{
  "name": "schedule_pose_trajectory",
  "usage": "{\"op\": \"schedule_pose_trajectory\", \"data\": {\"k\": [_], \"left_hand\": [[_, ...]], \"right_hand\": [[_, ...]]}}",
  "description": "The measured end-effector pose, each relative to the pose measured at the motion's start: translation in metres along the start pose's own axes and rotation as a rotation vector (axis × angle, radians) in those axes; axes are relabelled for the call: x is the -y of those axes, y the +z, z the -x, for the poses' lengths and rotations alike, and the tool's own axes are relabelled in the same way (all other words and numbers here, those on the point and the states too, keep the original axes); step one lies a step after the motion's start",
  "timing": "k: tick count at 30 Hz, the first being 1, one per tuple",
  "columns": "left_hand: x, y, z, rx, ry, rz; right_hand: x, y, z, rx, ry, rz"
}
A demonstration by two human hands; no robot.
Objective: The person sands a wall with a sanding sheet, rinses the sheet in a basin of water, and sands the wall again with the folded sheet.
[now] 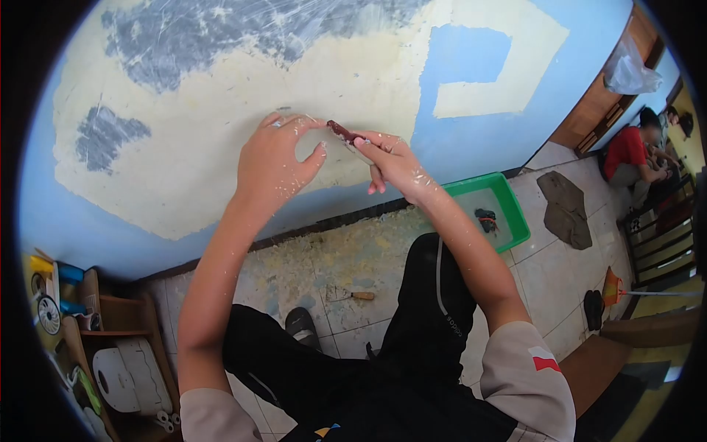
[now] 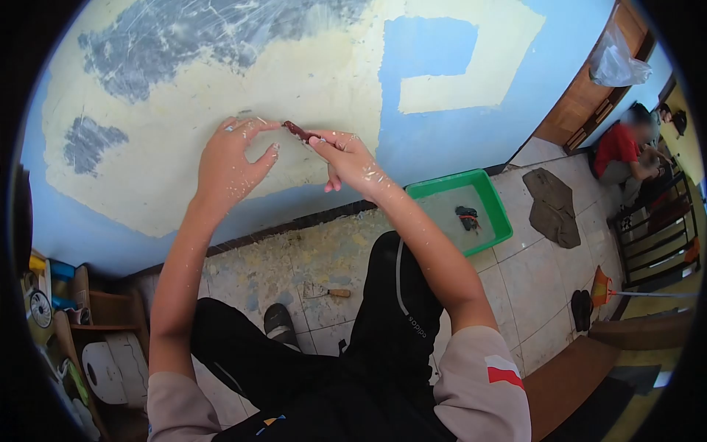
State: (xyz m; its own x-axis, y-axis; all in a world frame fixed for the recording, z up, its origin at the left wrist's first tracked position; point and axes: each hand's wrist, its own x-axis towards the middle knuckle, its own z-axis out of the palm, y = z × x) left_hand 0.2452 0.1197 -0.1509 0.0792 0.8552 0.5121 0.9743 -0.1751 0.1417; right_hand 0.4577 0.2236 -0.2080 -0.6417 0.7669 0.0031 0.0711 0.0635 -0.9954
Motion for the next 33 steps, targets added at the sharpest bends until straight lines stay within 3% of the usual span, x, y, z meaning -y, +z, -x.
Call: {"op": "schedule_pose_trajectory", "data": {"k": [2, 4, 5, 7, 9, 12, 14, 16, 17, 19, 24, 26, 30, 32, 33], "left_hand": [[0.007, -0.005, 0.007, -0.027, 0.000, 0.020], [0.015, 0.004, 0.017, 0.019, 0.082, 0.321], [0.022, 0.010, 0.020, 0.015, 0.070, 0.322], [0.035, 0.015, 0.021, 0.289, -0.033, 0.483], [0.044, 0.015, 0.024, 0.336, -0.096, 0.525], [0.052, 0.015, 0.029, 0.396, -0.133, 0.540], [0.059, 0.014, 0.031, 0.404, -0.117, 0.516], [0.065, 0.018, 0.038, 0.372, -0.005, 0.431], [0.067, 0.021, 0.041, 0.379, -0.010, 0.443], [0.073, 0.028, 0.046, 0.343, -0.009, 0.392], [0.070, 0.036, 0.049, 0.397, -0.013, 0.342], [0.068, 0.043, 0.050, 0.428, -0.016, 0.351], [0.069, 0.066, 0.048, 0.444, 0.038, 0.393], [0.067, 0.070, 0.046, 0.454, 0.054, 0.414], [0.065, 0.069, 0.045, 0.460, 0.070, 0.395]], "right_hand": [[-0.010, -0.005, -0.007, 0.218, 0.137, -0.297], [-0.016, -0.006, -0.007, 0.311, 0.173, -0.300], [-0.019, -0.005, -0.007, 0.398, 0.210, -0.308], [-0.023, -0.003, -0.009, 0.448, 0.204, -0.348], [-0.021, -0.001, -0.008, 0.494, 0.195, -0.388], [-0.023, 0.001, 0.003, 0.372, 0.235, -0.308], [-0.066, -0.009, 0.019, 0.247, -0.028, 0.404], [-0.119, -0.035, 0.043, 0.504, 0.080, 0.810], [-0.116, -0.040, 0.052, 0.509, 0.095, 0.808], [-0.098, -0.043, 0.073, 0.420, 0.385, 0.368], [-0.102, -0.026, 0.111, 0.137, 0.185, 0.273], [-0.107, -0.022, 0.127, 0.021, 0.008, 0.415], [-0.129, -0.028, 0.160, -0.076, -0.043, 0.425], [-0.166, -0.037, 0.188, -0.107, 0.214, 0.012], [-0.228, -0.049, 0.217, -0.071, 0.305, 0.049]]}}
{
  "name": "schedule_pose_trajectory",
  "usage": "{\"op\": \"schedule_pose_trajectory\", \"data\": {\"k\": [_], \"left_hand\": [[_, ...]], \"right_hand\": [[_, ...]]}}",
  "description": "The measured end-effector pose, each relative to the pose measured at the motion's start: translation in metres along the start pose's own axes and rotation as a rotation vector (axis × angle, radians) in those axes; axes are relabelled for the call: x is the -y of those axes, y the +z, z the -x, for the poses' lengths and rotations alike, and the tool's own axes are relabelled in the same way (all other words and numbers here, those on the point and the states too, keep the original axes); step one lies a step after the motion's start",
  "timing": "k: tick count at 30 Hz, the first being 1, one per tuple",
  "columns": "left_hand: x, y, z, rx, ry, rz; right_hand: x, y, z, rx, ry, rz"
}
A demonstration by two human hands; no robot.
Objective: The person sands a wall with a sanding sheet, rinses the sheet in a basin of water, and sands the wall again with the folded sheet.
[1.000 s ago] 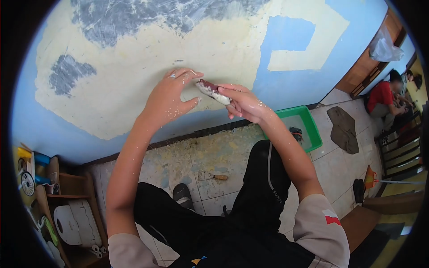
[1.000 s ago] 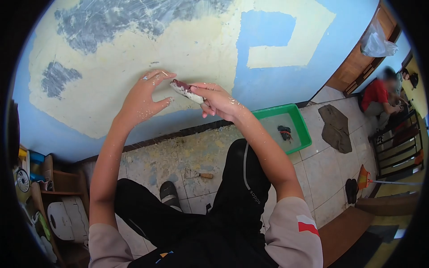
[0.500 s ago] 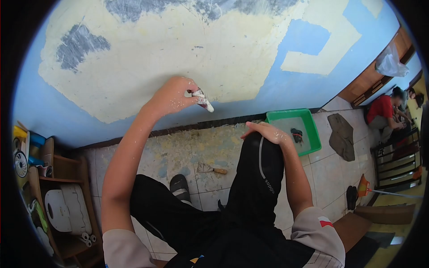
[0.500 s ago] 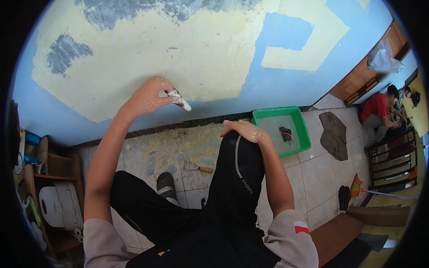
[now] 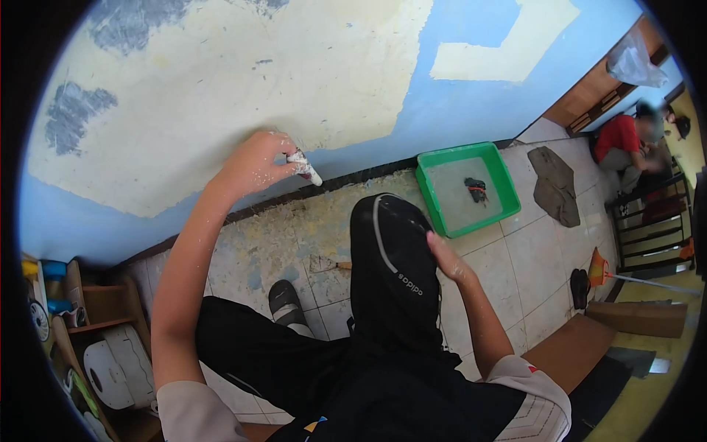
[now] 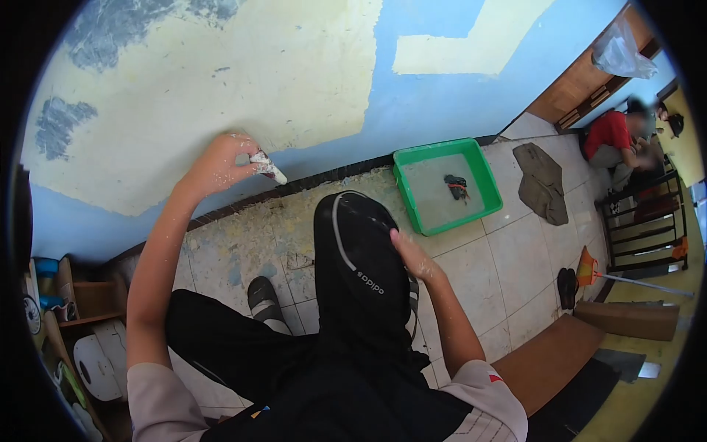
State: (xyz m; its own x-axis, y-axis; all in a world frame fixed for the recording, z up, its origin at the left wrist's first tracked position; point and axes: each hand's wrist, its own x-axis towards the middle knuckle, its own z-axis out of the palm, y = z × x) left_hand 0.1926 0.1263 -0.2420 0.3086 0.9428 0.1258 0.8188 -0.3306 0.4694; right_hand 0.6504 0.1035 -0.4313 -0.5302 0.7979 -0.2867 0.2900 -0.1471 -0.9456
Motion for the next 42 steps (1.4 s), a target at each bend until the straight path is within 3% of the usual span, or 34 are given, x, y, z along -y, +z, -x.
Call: {"op": "schedule_pose_trajectory", "data": {"k": [1, 3, 4, 6, 7, 8, 10, 12, 14, 15, 17, 21, 27, 34, 36, 37, 41, 42], "left_hand": [[-0.001, 0.000, -0.001, 0.010, 0.005, -0.020], [-0.001, -0.002, -0.004, 0.013, -0.005, -0.010], [-0.002, -0.001, -0.003, 0.019, -0.022, 0.002], [-0.002, -0.002, -0.001, 0.009, -0.029, 0.030], [-0.001, -0.001, 0.001, -0.005, -0.025, 0.056], [0.001, 0.001, 0.002, 0.005, -0.028, 0.059], [0.005, 0.002, 0.002, 0.017, -0.017, 0.001], [0.002, 0.000, 0.000, 0.008, -0.028, -0.009], [0.004, 0.001, -0.001, 0.000, -0.040, -0.018], [0.009, 0.002, -0.002, 0.004, -0.039, -0.019], [0.009, 0.004, -0.005, 0.013, -0.033, -0.019], [0.001, 0.004, -0.007, 0.003, 0.002, -0.043], [0.001, 0.006, -0.005, 0.051, -0.033, -0.071], [-0.002, 0.002, -0.001, -0.005, -0.010, -0.106], [-0.014, -0.007, 0.002, -0.007, -0.013, -0.111], [-0.018, -0.010, 0.004, -0.003, -0.015, -0.105], [-0.014, -0.012, 0.011, -0.042, 0.005, -0.101], [-0.014, -0.013, 0.012, -0.031, 0.003, -0.123]], "right_hand": [[-0.061, -0.008, 0.016, 0.036, 0.092, 0.044], [-0.045, -0.004, 0.070, 0.237, 0.627, 0.324], [-0.057, -0.010, 0.083, 0.245, 0.634, 0.319], [-0.085, -0.027, 0.099, 0.290, 0.381, 0.475], [-0.077, -0.030, 0.091, 0.185, 0.405, 0.464], [-0.051, -0.037, 0.071, 0.074, 0.425, 0.456], [0.013, -0.029, 0.031, -0.242, 0.078, 0.278], [0.113, -0.008, 0.004, -0.362, -0.054, -0.046], [0.172, 0.014, -0.016, -0.287, -0.403, 0.103], [0.183, 0.026, -0.020, -0.292, -0.399, 0.103], [0.193, 0.040, -0.025, 0.055, -0.252, 0.847], [0.159, 0.041, -0.014, -0.180, -0.391, 0.593], [0.141, 0.033, 0.005, -0.206, -0.474, 0.619], [0.025, -0.001, 0.024, -0.241, -0.315, 0.603], [0.006, -0.022, 0.025, -0.210, -0.075, 0.821], [0.019, -0.027, 0.020, -0.220, 0.064, 1.080], [0.063, -0.023, -0.045, -0.295, 0.090, 1.440], [0.065, -0.028, -0.066, -0.205, -0.252, 1.682]]}}
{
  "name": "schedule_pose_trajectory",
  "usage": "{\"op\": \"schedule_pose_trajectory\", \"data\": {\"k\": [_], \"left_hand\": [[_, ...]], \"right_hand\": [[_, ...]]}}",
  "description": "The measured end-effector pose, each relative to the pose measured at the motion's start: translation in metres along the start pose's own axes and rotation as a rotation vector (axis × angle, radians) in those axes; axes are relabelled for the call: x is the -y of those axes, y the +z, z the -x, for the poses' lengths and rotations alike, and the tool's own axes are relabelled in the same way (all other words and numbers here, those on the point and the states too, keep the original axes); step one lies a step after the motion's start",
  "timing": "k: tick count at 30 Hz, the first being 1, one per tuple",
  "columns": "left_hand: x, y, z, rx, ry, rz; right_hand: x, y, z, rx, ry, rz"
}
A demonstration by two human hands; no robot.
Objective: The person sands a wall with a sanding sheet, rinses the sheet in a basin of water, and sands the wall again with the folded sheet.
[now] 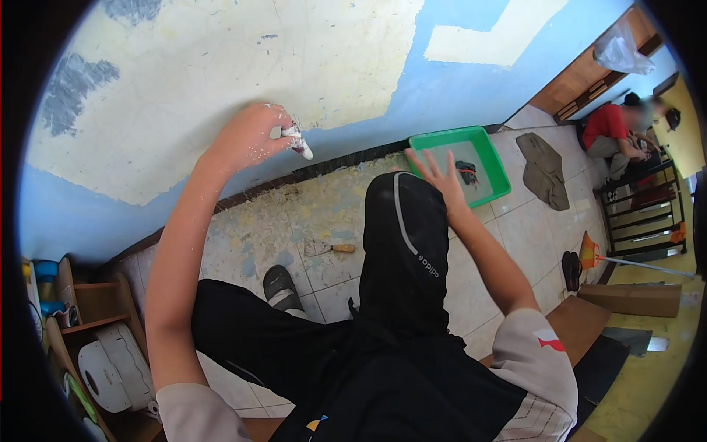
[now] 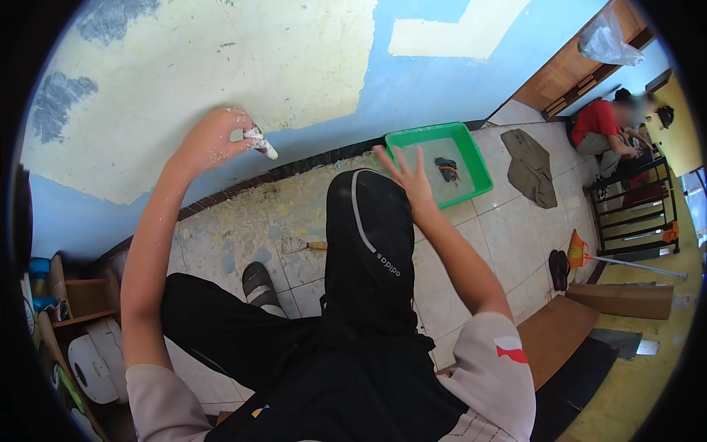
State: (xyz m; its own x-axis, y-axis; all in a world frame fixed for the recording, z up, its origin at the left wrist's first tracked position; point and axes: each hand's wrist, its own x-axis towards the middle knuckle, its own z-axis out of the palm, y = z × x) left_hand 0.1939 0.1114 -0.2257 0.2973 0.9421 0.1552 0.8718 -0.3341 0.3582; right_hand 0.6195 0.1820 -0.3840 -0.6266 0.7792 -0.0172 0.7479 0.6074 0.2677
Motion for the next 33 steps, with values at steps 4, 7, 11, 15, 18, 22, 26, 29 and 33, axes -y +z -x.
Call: {"op": "schedule_pose_trajectory", "data": {"k": [4, 7, 11, 15, 18, 22, 26, 29, 33], "left_hand": [[-0.002, -0.006, 0.000, -0.028, -0.014, -0.033], [-0.007, -0.009, -0.004, -0.070, -0.015, -0.045], [-0.012, -0.011, -0.007, -0.058, -0.024, -0.027], [-0.015, -0.009, -0.011, -0.039, -0.017, -0.052], [-0.011, -0.009, -0.010, -0.066, 0.001, -0.048], [-0.011, -0.010, -0.006, -0.093, 0.015, -0.054], [-0.013, -0.010, -0.005, -0.092, -0.023, -0.052], [-0.015, -0.013, -0.005, -0.055, -0.062, -0.053], [-0.003, -0.002, -0.008, -0.118, 0.030, -0.017]], "right_hand": [[0.002, -0.022, 0.003, -0.217, -0.251, 0.094], [0.015, -0.046, 0.025, -0.117, -0.018, 0.206], [0.042, -0.081, 0.049, -0.097, 0.093, 0.234], [0.058, -0.103, 0.078, -0.142, 0.052, 0.118], [0.049, -0.125, 0.087, -0.155, 0.022, -0.151], [0.030, -0.145, 0.076, -0.250, -0.038, -0.943], [0.051, -0.145, 0.043, -0.191, -0.100, -1.339], [0.054, -0.133, 0.025, -0.013, -0.087, -1.170], [0.042, -0.104, 0.036, -0.007, 0.097, -1.345]]}}
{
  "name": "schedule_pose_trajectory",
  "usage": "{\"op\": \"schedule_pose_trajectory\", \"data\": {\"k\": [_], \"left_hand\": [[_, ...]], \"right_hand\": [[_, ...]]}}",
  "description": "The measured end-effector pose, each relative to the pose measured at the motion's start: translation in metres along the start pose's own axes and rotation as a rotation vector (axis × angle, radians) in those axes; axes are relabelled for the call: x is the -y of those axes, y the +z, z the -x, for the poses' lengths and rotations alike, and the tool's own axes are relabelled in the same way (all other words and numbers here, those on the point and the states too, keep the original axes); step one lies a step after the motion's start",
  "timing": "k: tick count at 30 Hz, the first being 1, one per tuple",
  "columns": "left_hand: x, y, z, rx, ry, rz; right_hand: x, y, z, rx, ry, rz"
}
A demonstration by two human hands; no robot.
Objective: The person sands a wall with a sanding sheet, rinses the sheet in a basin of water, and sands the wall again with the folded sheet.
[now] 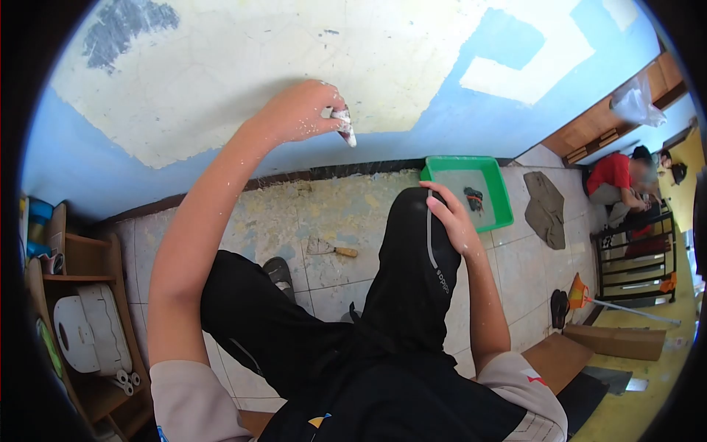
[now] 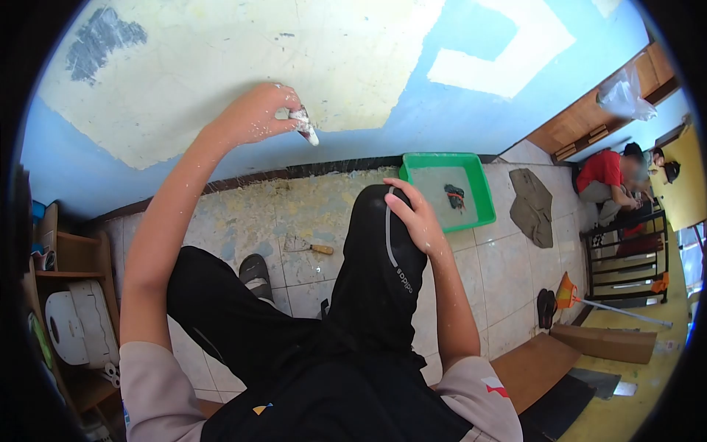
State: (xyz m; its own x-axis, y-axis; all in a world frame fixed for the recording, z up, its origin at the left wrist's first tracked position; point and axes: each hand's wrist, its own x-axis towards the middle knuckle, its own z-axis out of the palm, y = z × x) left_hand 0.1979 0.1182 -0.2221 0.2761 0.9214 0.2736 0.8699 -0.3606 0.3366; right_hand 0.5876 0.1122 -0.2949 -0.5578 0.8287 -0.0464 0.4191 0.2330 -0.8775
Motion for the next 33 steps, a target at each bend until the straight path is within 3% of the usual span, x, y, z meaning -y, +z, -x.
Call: {"op": "schedule_pose_trajectory", "data": {"k": [5, 9, 11, 12, 14, 16, 17, 19, 23, 26, 28, 33], "left_hand": [[-0.006, -0.001, -0.008, 0.024, -0.022, 0.091], [-0.022, -0.002, -0.014, 0.006, 0.057, 0.231], [-0.031, -0.002, -0.014, -0.003, 0.092, 0.266], [-0.034, 0.000, -0.015, -0.013, 0.120, 0.272], [-0.041, 0.006, -0.016, 0.001, 0.157, 0.304], [-0.051, 0.011, -0.017, -0.021, 0.185, 0.343], [-0.055, 0.012, -0.018, -0.046, 0.207, 0.383], [-0.059, 0.015, -0.021, -0.044, 0.210, 0.424], [-0.060, 0.018, -0.024, -0.068, 0.189, 0.457], [-0.057, 0.028, -0.027, -0.090, 0.240, 0.405], [-0.063, 0.030, -0.025, -0.084, 0.062, 0.628], [-0.054, 0.070, -0.032, 0.038, -0.120, 0.630]], "right_hand": [[-0.025, 0.005, 0.033, -0.107, -0.069, -0.092], [-0.006, -0.017, 0.041, -0.130, 0.018, 0.210], [0.030, -0.038, 0.024, -0.164, 0.592, 0.231], [0.009, -0.032, 0.015, -0.347, 0.288, 0.182], [0.021, -0.009, -0.018, -0.427, -0.108, -0.050], [0.046, 0.012, -0.048, -0.375, -0.264, -0.157], [0.045, 0.011, -0.059, -0.381, -0.271, -0.161], [0.034, 0.014, -0.081, 0.070, -0.222, -0.653], [0.011, 0.017, -0.089, 0.194, -0.257, -0.938], [0.023, 0.023, -0.088, 0.180, -0.151, -1.165], [0.019, 0.020, -0.088, 0.114, -0.106, -1.216], [-0.009, 0.012, -0.089, -0.035, 0.017, -1.323]]}}
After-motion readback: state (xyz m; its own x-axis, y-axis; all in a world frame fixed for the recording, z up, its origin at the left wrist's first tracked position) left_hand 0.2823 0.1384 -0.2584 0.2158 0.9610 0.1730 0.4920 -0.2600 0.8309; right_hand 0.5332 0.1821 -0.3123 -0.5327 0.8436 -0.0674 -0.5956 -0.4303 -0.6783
